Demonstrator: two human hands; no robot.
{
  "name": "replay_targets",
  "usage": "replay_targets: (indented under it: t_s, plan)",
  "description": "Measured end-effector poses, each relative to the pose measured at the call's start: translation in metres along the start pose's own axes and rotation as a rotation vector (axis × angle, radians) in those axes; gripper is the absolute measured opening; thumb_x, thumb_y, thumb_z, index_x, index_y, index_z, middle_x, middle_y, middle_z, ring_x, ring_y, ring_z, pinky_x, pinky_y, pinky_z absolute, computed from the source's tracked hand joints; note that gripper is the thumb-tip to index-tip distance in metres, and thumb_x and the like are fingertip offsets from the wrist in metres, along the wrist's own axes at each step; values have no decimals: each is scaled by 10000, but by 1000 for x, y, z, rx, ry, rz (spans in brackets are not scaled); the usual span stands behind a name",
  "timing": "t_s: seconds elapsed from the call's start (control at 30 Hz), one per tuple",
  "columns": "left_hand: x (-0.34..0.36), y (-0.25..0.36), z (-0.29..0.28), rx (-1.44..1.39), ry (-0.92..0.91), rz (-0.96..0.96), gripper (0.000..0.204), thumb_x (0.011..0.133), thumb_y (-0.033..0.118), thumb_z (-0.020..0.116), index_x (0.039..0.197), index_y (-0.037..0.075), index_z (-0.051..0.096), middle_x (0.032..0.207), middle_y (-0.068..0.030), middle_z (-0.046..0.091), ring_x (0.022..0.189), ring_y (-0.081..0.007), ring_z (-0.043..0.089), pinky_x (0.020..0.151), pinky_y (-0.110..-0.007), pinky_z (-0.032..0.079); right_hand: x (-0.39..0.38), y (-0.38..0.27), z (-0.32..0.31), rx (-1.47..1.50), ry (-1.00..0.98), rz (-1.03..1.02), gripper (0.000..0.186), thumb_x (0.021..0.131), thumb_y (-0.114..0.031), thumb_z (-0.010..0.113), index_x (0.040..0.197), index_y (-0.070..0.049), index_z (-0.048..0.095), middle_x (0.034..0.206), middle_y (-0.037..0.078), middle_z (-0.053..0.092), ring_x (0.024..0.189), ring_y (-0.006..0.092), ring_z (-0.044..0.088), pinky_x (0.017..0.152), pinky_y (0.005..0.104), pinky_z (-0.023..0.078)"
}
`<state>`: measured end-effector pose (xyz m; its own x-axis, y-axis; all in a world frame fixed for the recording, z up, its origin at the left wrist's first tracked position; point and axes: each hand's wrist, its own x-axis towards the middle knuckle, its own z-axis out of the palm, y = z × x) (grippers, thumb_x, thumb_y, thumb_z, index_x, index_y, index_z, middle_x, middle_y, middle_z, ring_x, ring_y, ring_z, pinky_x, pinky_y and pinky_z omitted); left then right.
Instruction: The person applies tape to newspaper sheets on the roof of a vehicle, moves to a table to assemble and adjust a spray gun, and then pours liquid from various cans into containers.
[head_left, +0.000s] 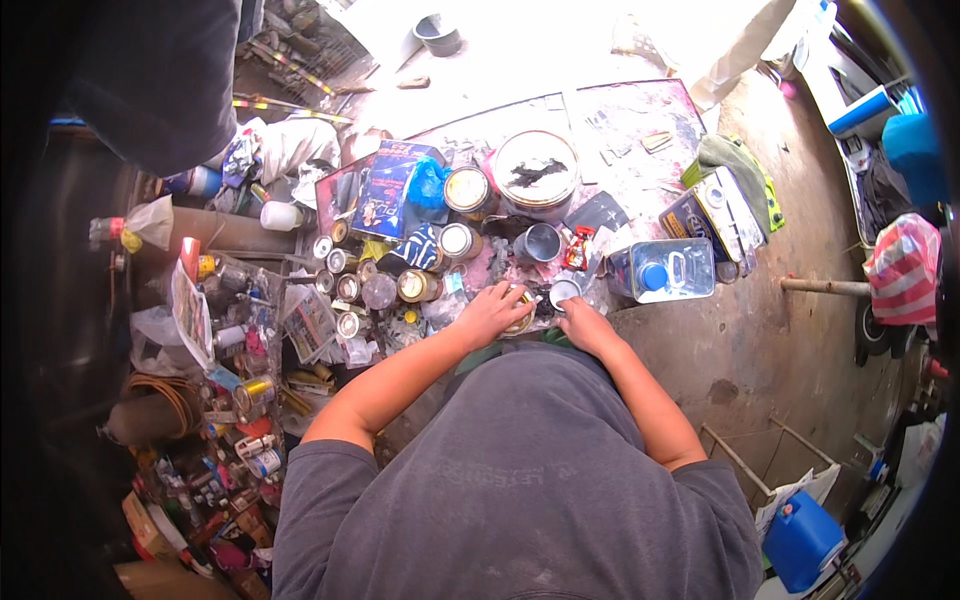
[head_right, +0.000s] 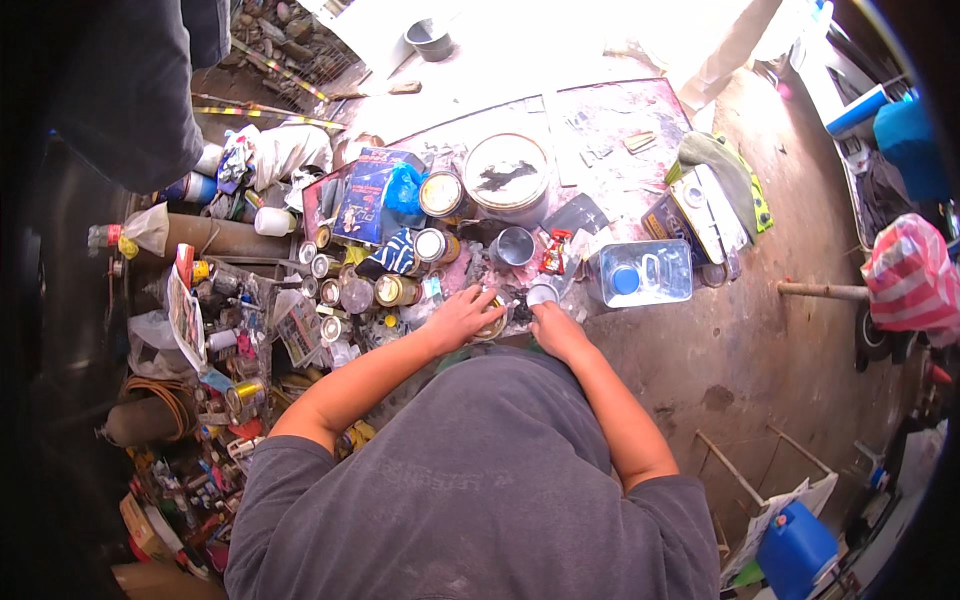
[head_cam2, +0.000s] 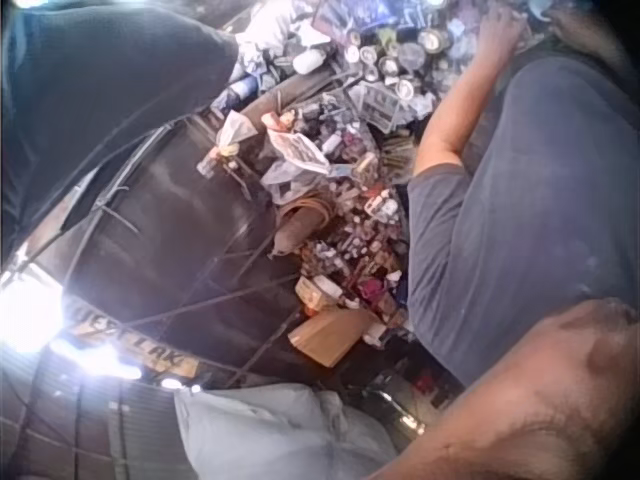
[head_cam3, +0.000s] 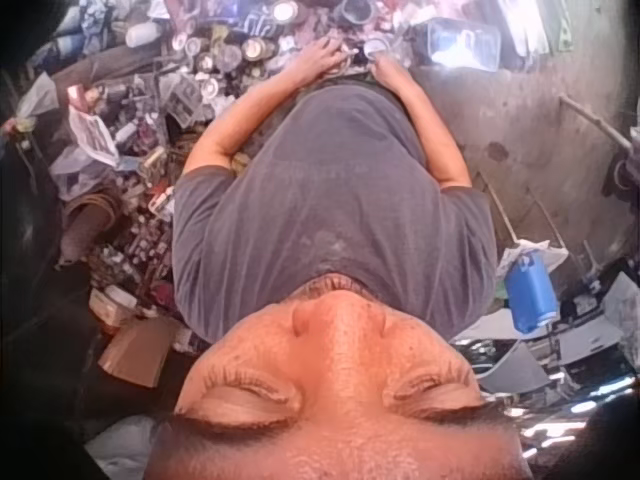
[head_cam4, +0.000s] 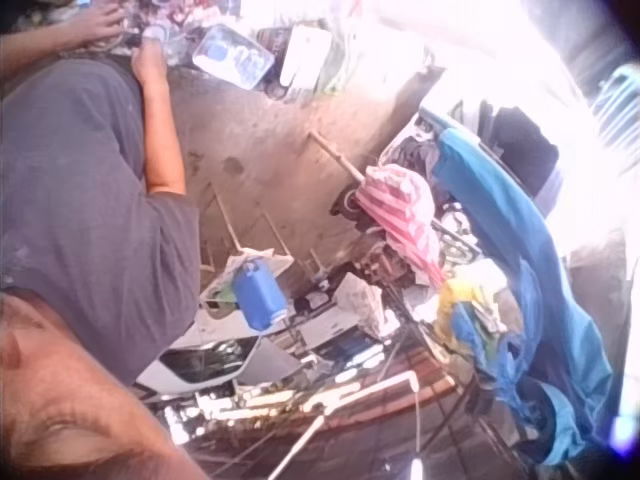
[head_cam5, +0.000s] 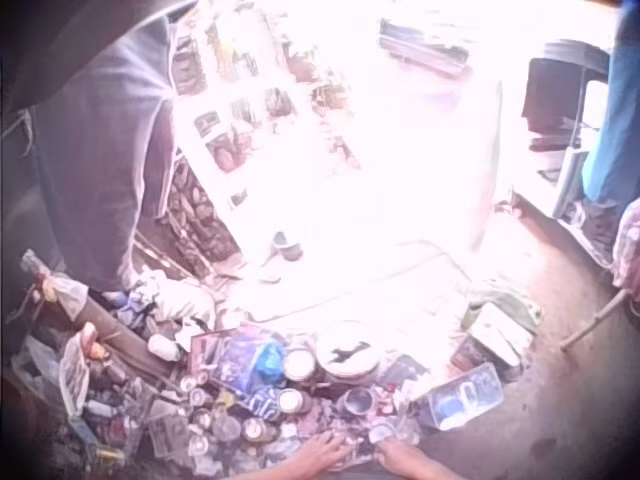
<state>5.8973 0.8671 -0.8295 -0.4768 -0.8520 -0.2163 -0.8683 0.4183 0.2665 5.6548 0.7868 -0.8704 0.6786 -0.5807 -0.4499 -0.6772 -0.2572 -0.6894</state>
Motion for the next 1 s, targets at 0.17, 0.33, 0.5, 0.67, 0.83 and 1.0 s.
replay_targets:
  t_s: [0.17, 0.33, 0.5, 0.67, 0.83, 1.0]
  plan:
    - [-8, 4, 14, -1, 117, -40, 640, 768, 137, 679, 1381, 181, 501, 1362, -130, 461, 1246, -346, 453, 1022, -448, 442, 5, 11, -6, -70, -65, -32, 332, 909, -210, 628, 1192, -39, 602, 1172, 195, 598, 1085, 403, 604, 904, 490, 498]
    - [-33, 13, 30, 27, 346, -60, 578, 787, 141, 666, 1343, 195, 518, 1356, -112, 426, 1276, -350, 408, 1073, -458, 422, 5, 10, -8, -147, -134, -69, 313, 907, -210, 628, 1165, -34, 604, 1157, 203, 600, 1060, 413, 610, 889, 501, 503]
    - [-53, 18, 51, -79, 559, -119, 700, 703, 77, 746, 1341, 222, 498, 1362, -107, 390, 1322, -377, 345, 1091, -513, 427, -2, 12, -8, -193, -171, -95, 305, 904, -206, 629, 1152, -30, 604, 1140, 218, 601, 1056, 420, 609, 887, 498, 504]
    - [-55, 20, 54, -236, 593, -161, 821, 660, 125, 829, 1378, 202, 440, 1389, -143, 356, 1337, -410, 348, 1090, -506, 423, -20, 8, -4, -217, -79, -59, 300, 902, -201, 631, 1142, -22, 602, 1132, 227, 604, 1039, 431, 612, 880, 497, 509]
    - [-58, 22, 58, -469, 754, -405, 925, 737, 151, 849, 1473, 85, 292, 1431, -185, 320, 1332, -403, 391, 1100, -476, 405, -48, -9, 11, -203, -54, 4, 309, 912, -208, 626, 1159, -26, 597, 1179, 224, 596, 1078, 425, 601, 902, 493, 504]
    - [-64, 10, 82, -1355, 1056, -625, 839, 882, 198, 748, 1526, 65, 228, 1474, -165, 332, 1272, -270, 470, 988, -412, 493, -86, -40, 37, -161, -77, 42, 374, 928, -210, 607, 1268, -57, 586, 1209, 213, 594, 1111, 421, 590, 931, 478, 495]
